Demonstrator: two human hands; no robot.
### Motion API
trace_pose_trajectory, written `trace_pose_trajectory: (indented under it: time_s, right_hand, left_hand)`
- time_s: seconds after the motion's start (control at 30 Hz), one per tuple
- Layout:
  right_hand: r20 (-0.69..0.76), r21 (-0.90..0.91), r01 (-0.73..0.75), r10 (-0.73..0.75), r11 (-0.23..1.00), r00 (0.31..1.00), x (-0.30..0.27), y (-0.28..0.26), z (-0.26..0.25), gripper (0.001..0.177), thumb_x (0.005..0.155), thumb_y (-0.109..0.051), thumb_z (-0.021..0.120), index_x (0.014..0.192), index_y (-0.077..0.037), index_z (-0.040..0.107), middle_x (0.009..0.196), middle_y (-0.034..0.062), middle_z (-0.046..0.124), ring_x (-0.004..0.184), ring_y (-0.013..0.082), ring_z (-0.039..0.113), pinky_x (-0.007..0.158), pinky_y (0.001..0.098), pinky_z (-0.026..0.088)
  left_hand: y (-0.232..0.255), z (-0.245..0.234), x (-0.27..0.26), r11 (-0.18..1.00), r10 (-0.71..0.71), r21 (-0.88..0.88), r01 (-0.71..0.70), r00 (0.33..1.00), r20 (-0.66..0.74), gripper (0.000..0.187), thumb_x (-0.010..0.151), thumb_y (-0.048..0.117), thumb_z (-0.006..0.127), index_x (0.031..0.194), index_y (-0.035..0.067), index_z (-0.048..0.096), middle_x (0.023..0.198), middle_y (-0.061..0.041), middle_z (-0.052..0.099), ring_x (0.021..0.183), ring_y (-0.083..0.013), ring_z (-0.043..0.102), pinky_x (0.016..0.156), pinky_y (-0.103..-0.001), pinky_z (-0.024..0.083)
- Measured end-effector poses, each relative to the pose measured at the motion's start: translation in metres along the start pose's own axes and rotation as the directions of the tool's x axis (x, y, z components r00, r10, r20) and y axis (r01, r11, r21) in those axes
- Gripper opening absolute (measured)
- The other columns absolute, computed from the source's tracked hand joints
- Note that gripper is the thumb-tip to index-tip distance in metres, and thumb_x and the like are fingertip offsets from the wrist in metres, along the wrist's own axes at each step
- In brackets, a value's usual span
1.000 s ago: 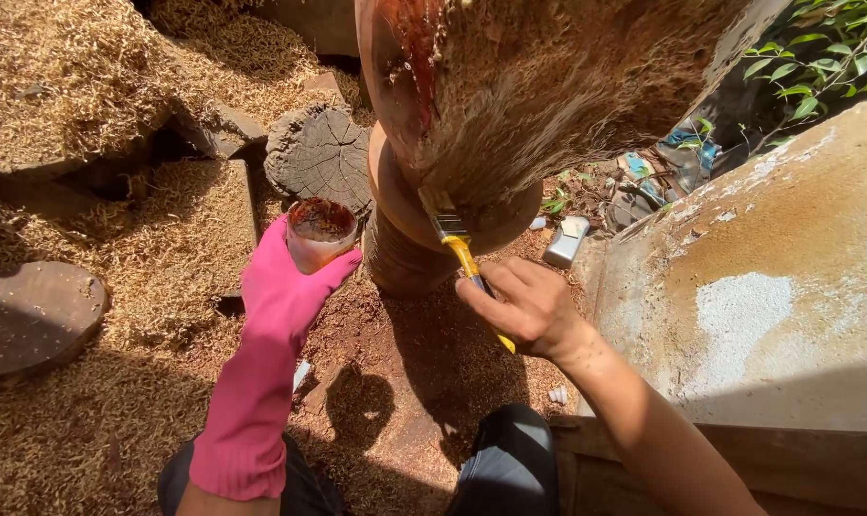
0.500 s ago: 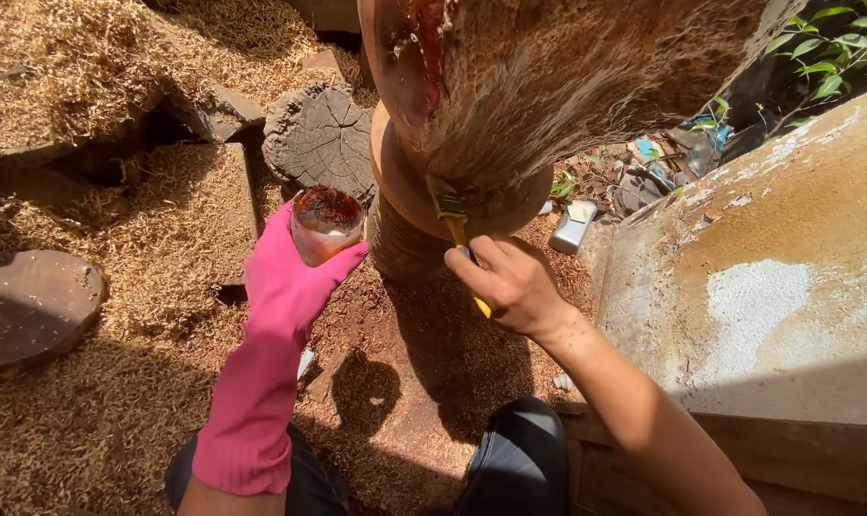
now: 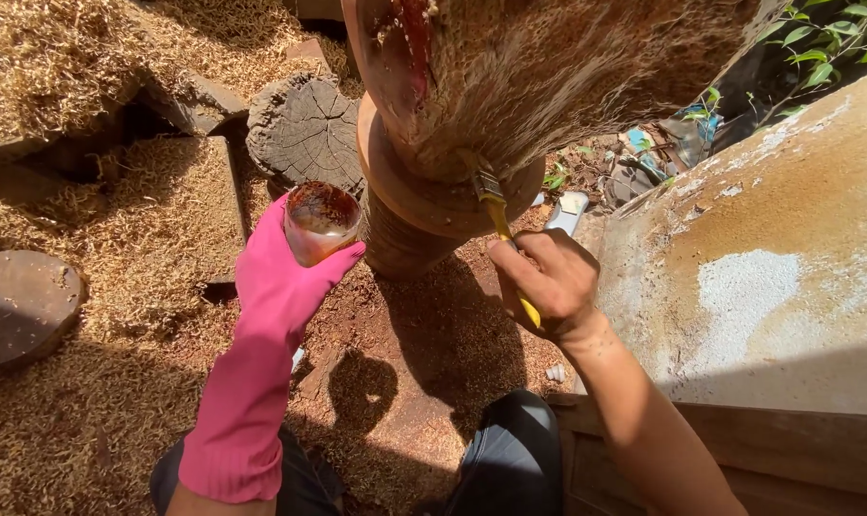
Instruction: The person applies a reddish-brown stain or varnish with a paintbrush to a large carved wooden object, dipping the brush into a cup of liquid held in their gloved left hand. They brush different areas of the wood, working around the object and coating the raw wood sections.
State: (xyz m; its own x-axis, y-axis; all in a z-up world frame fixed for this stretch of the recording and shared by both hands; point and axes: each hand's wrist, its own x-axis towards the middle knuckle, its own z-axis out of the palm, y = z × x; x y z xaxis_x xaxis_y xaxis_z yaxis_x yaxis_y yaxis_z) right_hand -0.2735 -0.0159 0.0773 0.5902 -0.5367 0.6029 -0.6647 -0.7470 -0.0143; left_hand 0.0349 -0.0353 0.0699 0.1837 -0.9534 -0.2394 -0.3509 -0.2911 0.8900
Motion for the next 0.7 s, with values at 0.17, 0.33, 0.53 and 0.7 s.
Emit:
trace_pose_trajectory:
  time_s: [0.17, 0.33, 0.53, 0.7]
  right_hand:
    - [0.061, 0.060, -0.005, 0.001, 0.998, 0.998, -0.026, 0.003, 0.026, 0.032, 0.090, -0.002, 0.072, 0.121, -0.004, 0.070, 0.105, 0.0150, 0.071, 0.085, 0.0222, 0.069, 0.069, 0.0315, 0.058]
    - [-0.008, 0.001, -0.010, 0.010, 1.000, 1.000, -0.020, 0.008, 0.019, 0.032, 0.091, -0.001, 0.071, 0.123, -0.003, 0.070, 0.104, 0.0149, 0.071, 0.085, 0.0196, 0.069, 0.069, 0.0306, 0.059]
    - [0.157, 0.026, -0.042, 0.038, 0.999, 0.987, -0.041, 0.018, 0.042, 0.028, 0.094, -0.001, 0.069, 0.122, -0.006, 0.071, 0.094, 0.0113, 0.070, 0.078, 0.0191, 0.068, 0.063, 0.0316, 0.056]
    - [0.027, 0.297, -0.085, 0.081, 0.951, 0.996, -0.067, 0.055, 0.021, 0.036, 0.096, -0.005, 0.068, 0.132, -0.001, 0.065, 0.108, 0.0132, 0.073, 0.085, 0.0161, 0.072, 0.068, 0.0284, 0.061]
  left_hand:
    - [-0.008, 0.005, 0.003, 0.989, 0.142, 0.044, -0.139, 0.988, -0.054, 0.096, 0.065, 0.036, 0.094, 0.145, 0.006, 0.050, 0.133, -0.011, 0.065, 0.121, -0.0240, 0.064, 0.106, -0.037, 0.047]
    - [-0.009, 0.007, 0.003, 0.988, 0.153, 0.030, -0.151, 0.986, -0.061, 0.097, 0.064, 0.035, 0.093, 0.146, 0.005, 0.050, 0.133, -0.012, 0.066, 0.122, -0.0243, 0.064, 0.107, -0.036, 0.047]
    - [-0.014, 0.011, 0.007, 0.985, 0.143, 0.108, -0.137, 0.989, -0.044, 0.101, 0.067, 0.035, 0.095, 0.148, 0.002, 0.046, 0.132, -0.014, 0.064, 0.121, -0.0255, 0.063, 0.107, -0.037, 0.046]
    - [-0.002, 0.009, 0.001, 0.995, 0.095, 0.037, -0.094, 0.995, -0.007, 0.099, 0.064, 0.035, 0.092, 0.147, 0.005, 0.048, 0.127, -0.011, 0.069, 0.115, -0.0236, 0.068, 0.104, -0.036, 0.050]
